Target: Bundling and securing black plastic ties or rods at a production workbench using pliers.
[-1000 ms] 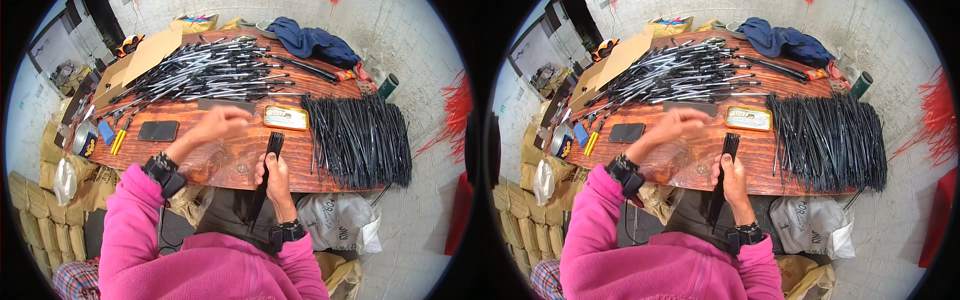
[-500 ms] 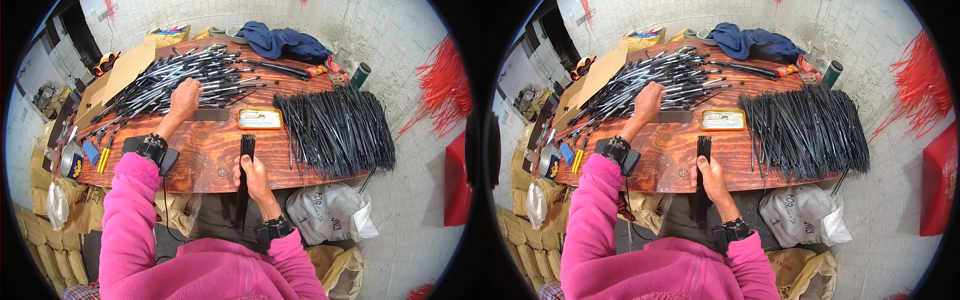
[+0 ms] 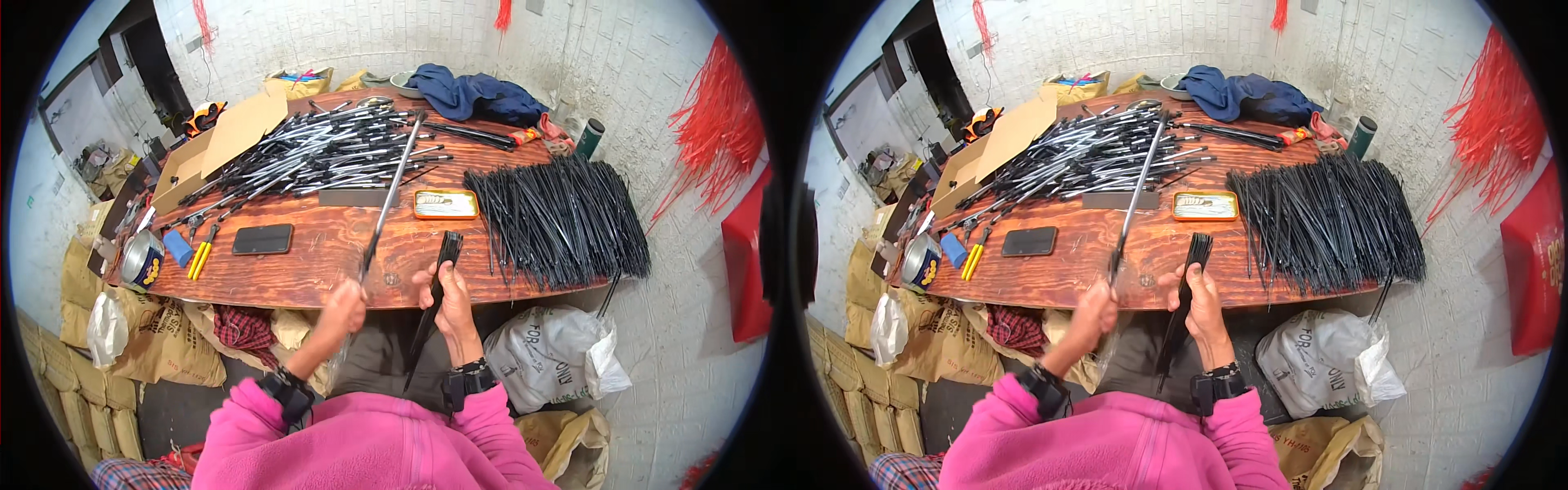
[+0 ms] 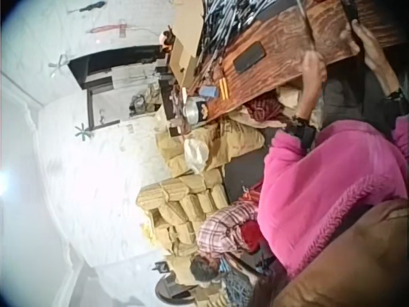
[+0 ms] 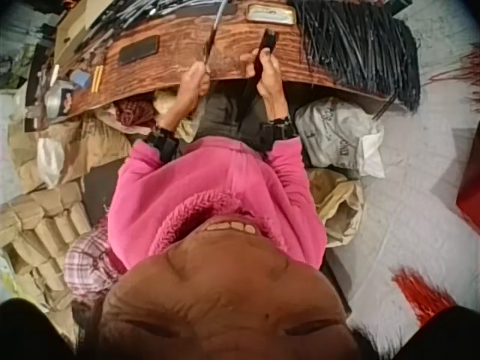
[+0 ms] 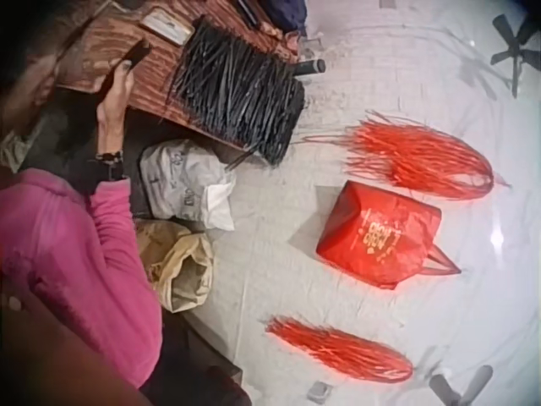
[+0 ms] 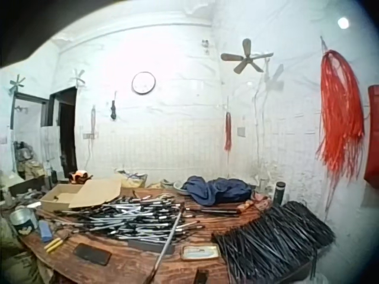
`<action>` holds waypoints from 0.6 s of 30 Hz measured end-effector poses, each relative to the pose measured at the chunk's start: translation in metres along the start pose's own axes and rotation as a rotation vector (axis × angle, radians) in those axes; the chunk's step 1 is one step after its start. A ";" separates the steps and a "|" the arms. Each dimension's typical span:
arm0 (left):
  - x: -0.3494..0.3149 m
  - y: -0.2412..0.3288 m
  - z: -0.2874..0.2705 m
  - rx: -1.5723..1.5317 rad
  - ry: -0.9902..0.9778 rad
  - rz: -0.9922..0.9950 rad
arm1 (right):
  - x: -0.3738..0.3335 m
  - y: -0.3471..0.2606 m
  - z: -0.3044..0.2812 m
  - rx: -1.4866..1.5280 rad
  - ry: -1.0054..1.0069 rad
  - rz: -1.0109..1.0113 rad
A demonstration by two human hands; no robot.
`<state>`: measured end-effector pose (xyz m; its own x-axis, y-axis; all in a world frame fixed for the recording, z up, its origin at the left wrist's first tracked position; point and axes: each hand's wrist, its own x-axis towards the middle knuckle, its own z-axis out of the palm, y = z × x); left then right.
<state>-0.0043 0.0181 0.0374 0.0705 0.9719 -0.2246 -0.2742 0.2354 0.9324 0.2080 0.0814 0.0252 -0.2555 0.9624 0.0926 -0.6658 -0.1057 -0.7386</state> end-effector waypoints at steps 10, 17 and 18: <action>-0.057 -0.135 -0.035 0.274 -0.388 0.047 | -0.054 0.014 0.021 -0.058 -0.146 0.017; -0.069 -0.061 -0.077 0.353 -0.262 0.064 | -0.073 0.074 0.037 -0.174 -0.183 0.085; -0.064 -0.051 -0.082 0.283 -0.207 0.180 | -0.072 0.077 0.044 -0.191 -0.195 0.093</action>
<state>-0.0738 -0.0562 -0.0188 0.2455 0.9693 -0.0159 -0.0265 0.0231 0.9994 0.1445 -0.0072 -0.0095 -0.4515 0.8825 0.1315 -0.4941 -0.1246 -0.8604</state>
